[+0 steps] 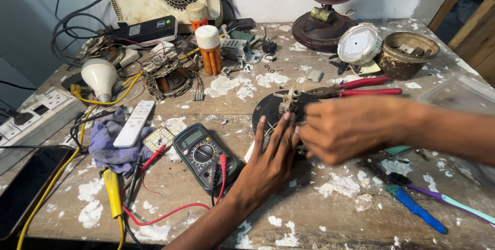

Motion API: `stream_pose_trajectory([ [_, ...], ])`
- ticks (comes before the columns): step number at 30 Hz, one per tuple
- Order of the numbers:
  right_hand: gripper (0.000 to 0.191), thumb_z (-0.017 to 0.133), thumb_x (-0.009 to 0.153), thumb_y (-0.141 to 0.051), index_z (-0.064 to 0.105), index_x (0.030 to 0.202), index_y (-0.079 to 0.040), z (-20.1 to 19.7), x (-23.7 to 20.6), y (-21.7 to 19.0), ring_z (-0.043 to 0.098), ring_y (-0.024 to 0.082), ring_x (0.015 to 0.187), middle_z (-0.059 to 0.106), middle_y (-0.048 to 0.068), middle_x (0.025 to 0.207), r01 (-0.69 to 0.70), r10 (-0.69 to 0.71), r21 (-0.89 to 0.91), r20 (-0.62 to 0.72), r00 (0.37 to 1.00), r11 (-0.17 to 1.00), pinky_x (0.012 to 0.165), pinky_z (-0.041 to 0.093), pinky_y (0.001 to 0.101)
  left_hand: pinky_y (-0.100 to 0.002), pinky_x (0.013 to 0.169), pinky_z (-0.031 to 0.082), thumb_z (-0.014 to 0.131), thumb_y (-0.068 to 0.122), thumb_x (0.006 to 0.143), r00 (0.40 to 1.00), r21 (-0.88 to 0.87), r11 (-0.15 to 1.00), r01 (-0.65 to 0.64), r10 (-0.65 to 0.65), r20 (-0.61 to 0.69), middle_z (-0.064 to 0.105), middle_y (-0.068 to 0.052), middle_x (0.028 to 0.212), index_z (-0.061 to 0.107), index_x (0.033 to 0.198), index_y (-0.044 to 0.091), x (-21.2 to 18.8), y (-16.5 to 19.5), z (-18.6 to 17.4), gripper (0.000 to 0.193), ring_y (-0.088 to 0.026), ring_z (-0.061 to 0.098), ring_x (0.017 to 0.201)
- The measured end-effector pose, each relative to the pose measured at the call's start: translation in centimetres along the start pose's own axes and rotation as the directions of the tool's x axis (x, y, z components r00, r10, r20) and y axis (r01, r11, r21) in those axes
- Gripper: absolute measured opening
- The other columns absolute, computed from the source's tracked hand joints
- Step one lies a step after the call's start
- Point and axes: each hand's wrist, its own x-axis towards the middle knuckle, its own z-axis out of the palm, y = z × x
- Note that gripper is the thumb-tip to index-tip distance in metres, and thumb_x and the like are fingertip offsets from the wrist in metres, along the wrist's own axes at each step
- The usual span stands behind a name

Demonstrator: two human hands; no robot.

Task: The person works on a black ceiling fan motor housing on a cluttered workbench, holding it steady while unscrewing fasteners with a screwdriver and pulling wiring and a capacitor free from the assembly. They reposition the housing repeatedly and continue loosening screws around its edge by hand and with the screwdriver.

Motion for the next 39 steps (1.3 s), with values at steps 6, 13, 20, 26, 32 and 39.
stream_pose_trajectory([
  [6,0.022,0.065,0.076,-0.016,0.070,0.064,0.002,-0.8,3.5,0.3,0.068,0.024,0.070,0.069,0.013,0.074,-0.017,0.012,0.037,0.128,0.992,0.999,0.063,0.056,0.0385,-0.071,0.121,0.023,0.057,0.026,0.089,0.998,-0.113,0.992,-0.051,0.056,0.037,0.058,-0.030,0.136,0.066,0.131,-0.007,-0.5,-0.4,0.6,0.054,-0.046,0.037,0.148],
  [13,0.028,0.062,0.090,-0.017,0.067,0.084,0.009,-0.5,2.3,0.7,0.070,0.024,0.066,0.069,0.015,0.079,-0.123,0.062,0.162,0.339,0.939,0.979,0.057,0.056,0.0388,-0.070,0.121,0.025,0.056,0.023,0.092,0.999,-0.078,0.996,-0.032,0.031,-0.019,0.057,-0.027,0.142,0.066,0.128,-0.003,-0.4,-0.6,1.1,0.045,-0.044,0.036,0.152],
  [20,0.052,0.050,0.109,-0.026,0.062,0.072,0.008,-0.4,1.9,-0.3,0.063,0.017,0.056,0.059,0.007,0.067,-0.188,0.020,0.248,0.553,0.833,0.950,0.047,0.050,0.0372,-0.065,0.122,0.026,0.055,0.023,0.093,1.000,-0.038,0.999,0.001,-0.001,-0.013,0.048,-0.026,0.156,0.057,0.143,-0.008,-0.4,-0.6,0.7,0.059,-0.039,0.033,0.153],
  [26,0.024,0.067,0.088,-0.027,0.071,0.076,-0.007,-0.2,2.3,0.6,0.073,0.031,0.072,0.072,0.014,0.075,-0.573,0.335,0.409,0.520,0.786,0.710,0.061,0.057,0.0458,-0.067,0.122,0.024,0.056,0.023,0.092,0.999,-0.063,0.998,0.002,-0.004,-0.033,0.047,-0.025,0.155,0.051,0.148,-0.005,-0.5,-0.3,0.9,0.062,-0.038,0.033,0.153],
  [32,0.031,0.078,0.082,-0.030,0.074,0.091,-0.001,-0.8,3.0,1.2,0.073,0.036,0.088,0.072,0.019,0.089,-0.845,0.432,0.402,0.731,0.528,0.353,0.075,0.061,0.0471,-0.067,0.122,0.024,0.055,0.022,0.093,0.999,-0.170,0.985,0.035,-0.038,-0.009,0.047,-0.025,0.153,0.049,0.150,-0.008,-0.6,-0.1,1.0,0.064,-0.038,0.033,0.154],
  [39,0.030,0.071,0.083,-0.011,0.072,0.113,-0.011,-0.5,-0.2,-0.3,0.065,0.030,0.108,0.063,0.010,0.122,-0.597,0.449,0.548,0.394,0.802,0.586,0.088,0.056,0.0417,-0.066,0.122,0.024,0.054,0.018,0.094,0.999,-0.080,0.996,0.034,-0.034,0.012,0.045,-0.025,0.155,0.047,0.149,-0.007,-0.4,-0.1,0.9,0.061,-0.039,0.032,0.153],
])
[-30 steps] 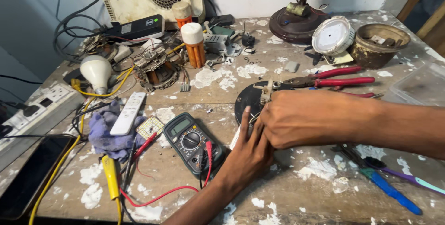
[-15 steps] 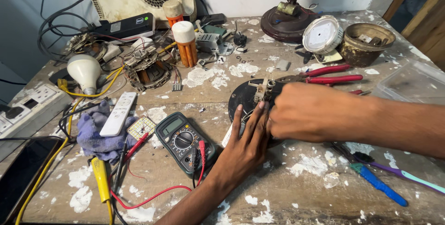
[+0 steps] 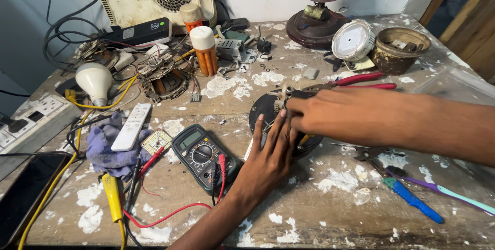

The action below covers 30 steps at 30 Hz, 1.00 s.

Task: The person works on a black ceiling fan motor housing on a cluttered workbench, holding it steady while unscrewing fasteners with a screwdriver and pulling wiring and a capacitor free from the assembly. They reposition the housing repeatedly and continue loosening screws around its edge by hand and with the screwdriver.

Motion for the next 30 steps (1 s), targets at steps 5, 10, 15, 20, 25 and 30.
stream_pose_trajectory([
  [5,0.014,0.069,0.089,-0.019,0.070,0.084,-0.005,0.8,-0.1,1.2,0.062,0.024,0.100,0.063,0.006,0.098,0.340,-0.288,-0.406,0.186,0.939,0.848,0.081,0.055,0.0396,-0.064,0.122,0.024,0.054,0.020,0.094,1.000,0.031,0.999,0.012,-0.011,-0.022,0.043,-0.025,0.158,0.047,0.150,-0.006,0.2,0.4,-0.3,0.062,-0.036,0.031,0.154],
  [10,0.019,0.070,0.085,-0.021,0.072,0.088,-0.002,0.4,-0.3,1.4,0.067,0.024,0.086,0.065,0.011,0.093,0.408,-0.382,-0.490,0.158,0.911,0.770,0.068,0.061,0.0382,-0.063,0.123,0.023,0.054,0.019,0.094,1.000,0.012,1.000,0.008,-0.008,-0.007,0.042,-0.025,0.158,0.046,0.150,-0.007,0.3,0.3,-0.6,0.063,-0.036,0.031,0.154],
  [15,0.022,0.065,0.089,-0.014,0.069,0.080,0.005,0.7,0.0,0.4,0.071,0.026,0.074,0.065,0.013,0.082,0.381,-0.331,-0.506,0.190,0.924,0.774,0.061,0.061,0.0411,-0.063,0.123,0.024,0.055,0.019,0.093,1.000,-0.001,1.000,-0.012,0.012,0.022,0.041,-0.027,0.159,0.046,0.149,-0.009,0.3,0.2,-0.4,0.063,-0.038,0.030,0.154],
  [20,0.021,0.062,0.092,-0.018,0.070,0.083,-0.001,0.4,0.4,0.0,0.073,0.032,0.080,0.069,0.016,0.086,0.184,-0.102,-0.328,0.251,0.963,0.927,0.060,0.060,0.0450,-0.063,0.123,0.024,0.055,0.017,0.094,1.000,-0.024,1.000,-0.004,0.004,-0.007,0.041,-0.025,0.159,0.045,0.151,-0.007,0.3,0.2,-0.2,0.063,-0.037,0.029,0.155],
  [25,0.027,0.069,0.086,-0.033,0.074,0.085,-0.007,-0.5,1.7,-0.2,0.072,0.036,0.078,0.073,0.017,0.083,-0.105,0.106,-0.011,0.109,0.988,0.994,0.069,0.058,0.0495,-0.064,0.123,0.024,0.055,0.018,0.093,1.000,-0.018,1.000,-0.024,0.024,0.001,0.042,-0.025,0.159,0.045,0.151,-0.007,0.2,0.5,-0.4,0.064,-0.038,0.029,0.155],
  [30,0.023,0.071,0.087,-0.027,0.076,0.089,-0.004,-1.0,2.5,-1.0,0.075,0.032,0.088,0.073,0.017,0.085,-0.263,0.262,-0.032,0.259,0.930,0.964,0.079,0.059,0.0452,-0.065,0.123,0.024,0.055,0.018,0.093,0.999,0.017,0.999,-0.033,0.032,0.034,0.044,-0.026,0.156,0.046,0.150,-0.006,0.1,0.2,-0.8,0.063,-0.040,0.030,0.154],
])
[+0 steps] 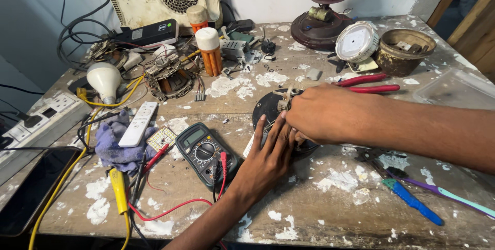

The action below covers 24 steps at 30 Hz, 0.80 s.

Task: The person works on a black ceiling fan motor housing on a cluttered workbench, holding it steady while unscrewing fasteners with a screwdriver and pulling wiring and a capacitor free from the assembly. They reposition the housing repeatedly and continue loosening screws around its edge by hand and with the screwdriver.

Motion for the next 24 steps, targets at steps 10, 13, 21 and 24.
stream_pose_trajectory([
  [10,0.013,0.072,0.086,-0.018,0.069,0.083,-0.005,2.7,-1.7,2.5,0.065,0.021,0.092,0.069,0.008,0.091,0.384,-0.577,-0.562,-0.215,0.788,0.733,0.077,0.056,0.0365,-0.064,0.121,0.024,0.054,0.020,0.092,1.000,0.077,0.997,-0.008,0.006,0.028,0.043,-0.027,0.156,0.050,0.145,-0.007,0.6,0.2,-0.6,0.060,-0.040,0.030,0.152],
  [13,0.023,0.073,0.086,-0.018,0.066,0.068,-0.005,2.4,-2.1,2.7,0.063,0.021,0.089,0.066,0.006,0.085,0.442,-0.658,-0.663,-0.100,0.747,0.603,0.071,0.056,0.0342,-0.062,0.122,0.024,0.054,0.021,0.093,0.999,0.086,0.996,-0.016,0.014,0.030,0.043,-0.027,0.157,0.051,0.145,-0.007,0.5,0.2,-0.9,0.060,-0.040,0.030,0.152],
  [21,0.028,0.064,0.088,-0.018,0.067,0.075,0.006,1.2,-2.4,0.8,0.068,0.024,0.076,0.067,0.013,0.081,0.432,-0.598,-0.657,-0.036,0.800,0.617,0.066,0.056,0.0381,-0.061,0.123,0.023,0.054,0.021,0.092,0.997,0.075,0.996,-0.042,0.036,0.073,0.042,-0.027,0.158,0.055,0.140,-0.005,0.3,-0.1,-0.8,0.055,-0.040,0.031,0.153],
  [24,0.029,0.061,0.095,-0.017,0.068,0.081,0.007,1.3,-2.0,0.6,0.072,0.028,0.078,0.069,0.018,0.083,0.400,-0.472,-0.540,0.006,0.882,0.741,0.064,0.057,0.0420,-0.061,0.123,0.024,0.055,0.020,0.093,0.998,0.064,0.997,-0.038,0.035,0.052,0.042,-0.027,0.158,0.052,0.143,-0.006,0.3,-0.1,-0.6,0.057,-0.040,0.031,0.153],
])
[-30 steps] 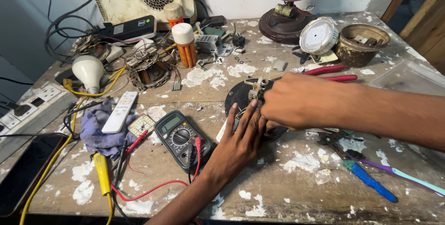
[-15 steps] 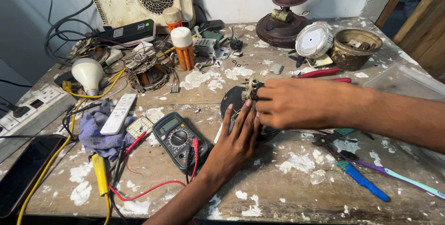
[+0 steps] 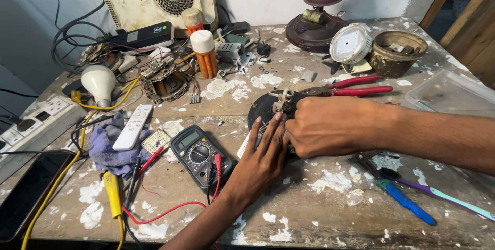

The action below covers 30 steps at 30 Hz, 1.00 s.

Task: The person works on a black ceiling fan motor housing on a cluttered workbench, holding it steady while unscrewing fasteners with a screwdriver and pulling wiring and a capacitor free from the assembly. They reposition the housing repeatedly and continue loosening screws around its edge by hand and with the screwdriver.

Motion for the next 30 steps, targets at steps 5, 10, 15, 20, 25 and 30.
stream_pose_trajectory([
  [5,0.020,0.065,0.089,-0.025,0.073,0.085,-0.008,0.3,0.1,0.5,0.072,0.037,0.084,0.072,0.017,0.083,-0.304,0.322,0.440,0.037,0.946,0.845,0.072,0.057,0.0508,-0.061,0.123,0.025,0.055,0.018,0.094,0.994,-0.099,0.994,0.045,-0.054,-0.095,0.043,-0.026,0.157,0.044,0.151,-0.007,0.2,0.2,0.2,0.063,-0.038,0.031,0.153],
  [10,0.040,0.069,0.092,-0.039,0.073,0.090,0.000,0.1,0.2,0.3,0.072,0.038,0.096,0.072,0.022,0.091,-0.591,0.546,0.652,0.308,0.779,0.475,0.084,0.058,0.0492,-0.060,0.123,0.023,0.054,0.018,0.093,0.999,-0.042,0.998,0.037,-0.037,-0.013,0.041,-0.026,0.157,0.042,0.152,-0.007,0.0,0.2,0.0,0.065,-0.038,0.029,0.154],
  [15,0.040,0.076,0.087,-0.036,0.068,0.111,-0.005,1.2,-1.2,0.5,0.072,0.036,0.106,0.073,0.017,0.101,-0.479,0.448,0.638,0.225,0.865,0.603,0.087,0.058,0.0449,-0.060,0.123,0.022,0.054,0.018,0.093,0.999,-0.061,0.997,0.052,-0.052,-0.008,0.039,-0.028,0.158,0.040,0.152,-0.009,0.2,0.3,0.0,0.066,-0.039,0.027,0.154],
  [20,0.012,0.067,0.085,-0.008,0.072,0.097,-0.006,2.9,-1.8,0.4,0.070,0.028,0.097,0.066,0.010,0.104,-0.136,0.255,0.370,-0.296,0.921,0.919,0.076,0.059,0.0400,-0.061,0.122,0.023,0.054,0.017,0.092,0.999,-0.027,0.999,0.044,-0.044,0.002,0.039,-0.028,0.157,0.040,0.152,-0.009,0.4,0.5,0.1,0.067,-0.039,0.028,0.153],
  [25,0.020,0.069,0.083,-0.016,0.069,0.066,-0.005,2.3,-2.0,0.9,0.066,0.022,0.088,0.064,0.006,0.090,0.055,-0.098,-0.130,-0.349,0.932,0.990,0.067,0.057,0.0362,-0.061,0.123,0.024,0.053,0.018,0.094,0.999,-0.039,0.999,0.037,-0.039,-0.037,0.042,-0.028,0.156,0.045,0.149,-0.009,0.4,0.5,-0.2,0.061,-0.040,0.030,0.153],
  [30,0.025,0.067,0.088,-0.017,0.070,0.074,0.003,1.2,-1.3,0.5,0.067,0.020,0.073,0.064,0.010,0.081,0.101,-0.132,-0.210,-0.140,0.981,0.973,0.057,0.058,0.0360,-0.060,0.122,0.026,0.054,0.019,0.091,0.999,-0.053,0.998,0.030,-0.031,-0.019,0.044,-0.028,0.155,0.049,0.146,-0.010,0.5,0.2,0.0,0.062,-0.040,0.031,0.152],
])
